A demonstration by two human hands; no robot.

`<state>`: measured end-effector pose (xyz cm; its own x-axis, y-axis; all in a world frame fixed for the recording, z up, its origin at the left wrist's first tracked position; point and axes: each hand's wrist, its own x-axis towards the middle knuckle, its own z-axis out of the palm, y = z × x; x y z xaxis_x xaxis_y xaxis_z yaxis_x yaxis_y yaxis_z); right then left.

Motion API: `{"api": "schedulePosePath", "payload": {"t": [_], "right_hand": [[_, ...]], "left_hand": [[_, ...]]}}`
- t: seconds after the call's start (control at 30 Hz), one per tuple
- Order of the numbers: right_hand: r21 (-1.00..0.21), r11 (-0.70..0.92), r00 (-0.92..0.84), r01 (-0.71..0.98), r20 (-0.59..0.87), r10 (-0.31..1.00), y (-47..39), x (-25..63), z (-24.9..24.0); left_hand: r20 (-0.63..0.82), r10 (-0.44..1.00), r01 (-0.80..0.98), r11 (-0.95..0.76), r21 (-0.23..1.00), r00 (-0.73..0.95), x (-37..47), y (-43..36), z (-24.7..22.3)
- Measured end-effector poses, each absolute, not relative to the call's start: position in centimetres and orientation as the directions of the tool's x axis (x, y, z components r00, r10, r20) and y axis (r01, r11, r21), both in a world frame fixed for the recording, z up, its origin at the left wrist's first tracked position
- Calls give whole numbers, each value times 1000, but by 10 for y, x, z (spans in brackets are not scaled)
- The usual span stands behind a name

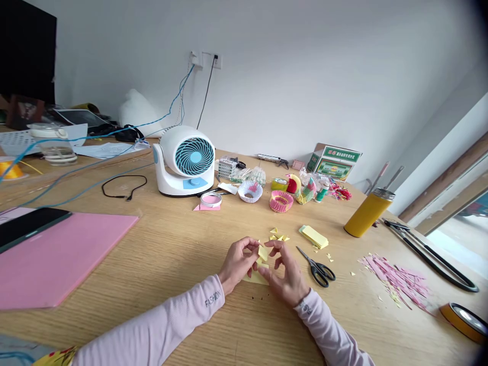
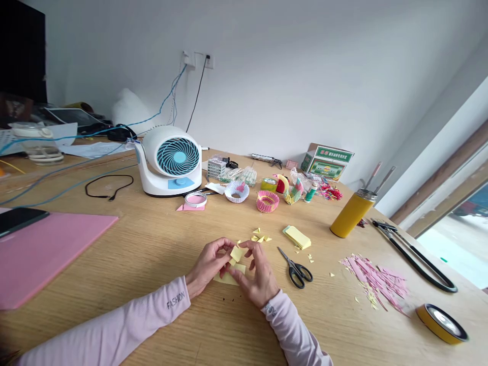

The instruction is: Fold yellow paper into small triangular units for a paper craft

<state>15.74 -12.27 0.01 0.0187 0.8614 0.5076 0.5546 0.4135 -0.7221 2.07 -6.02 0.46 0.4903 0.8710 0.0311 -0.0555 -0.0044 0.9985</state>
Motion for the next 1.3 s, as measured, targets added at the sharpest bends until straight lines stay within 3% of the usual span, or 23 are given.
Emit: {"api": "schedulePosePath", "payload": {"t": [0.1,0.2,0.27,0.33,0.43,0.53,0.6,0.8,1.07,1.17,1.3], "right_hand": [[-539,514,-92,667,626,774,-124,157,4],[-466,541,-79,700,702,708,-125,159,8],[-435,552,-65,711,741,668,-126,160,9],[-384,567,-96,729,762,640,-127,162,9],[-304,588,-170,750,770,615,-128,162,11],[-271,596,-196,756,774,601,-128,162,13],[-275,594,-187,756,779,598,-127,162,13],[-394,554,-54,733,779,625,-125,166,4],[-581,480,86,657,691,718,-121,170,-2],[-757,429,175,493,570,803,-118,168,-6],[-934,326,272,145,354,894,-114,165,-9]], "left_hand": [[143,857,9,-169,985,496,18,-58,2],[265,872,107,-335,936,412,16,-58,3],[273,886,148,-348,926,376,16,-58,4],[159,874,101,-230,968,460,17,-60,5],[-88,737,-69,180,981,670,18,-63,8],[-217,580,-208,578,789,785,16,-63,15],[-242,544,-259,685,681,803,14,-61,18],[-193,650,-327,589,739,735,12,-57,16],[-34,781,-301,280,912,623,14,-59,12],[-3,783,-238,192,952,622,15,-60,14],[9,778,-208,157,965,628,15,-61,16]]}}
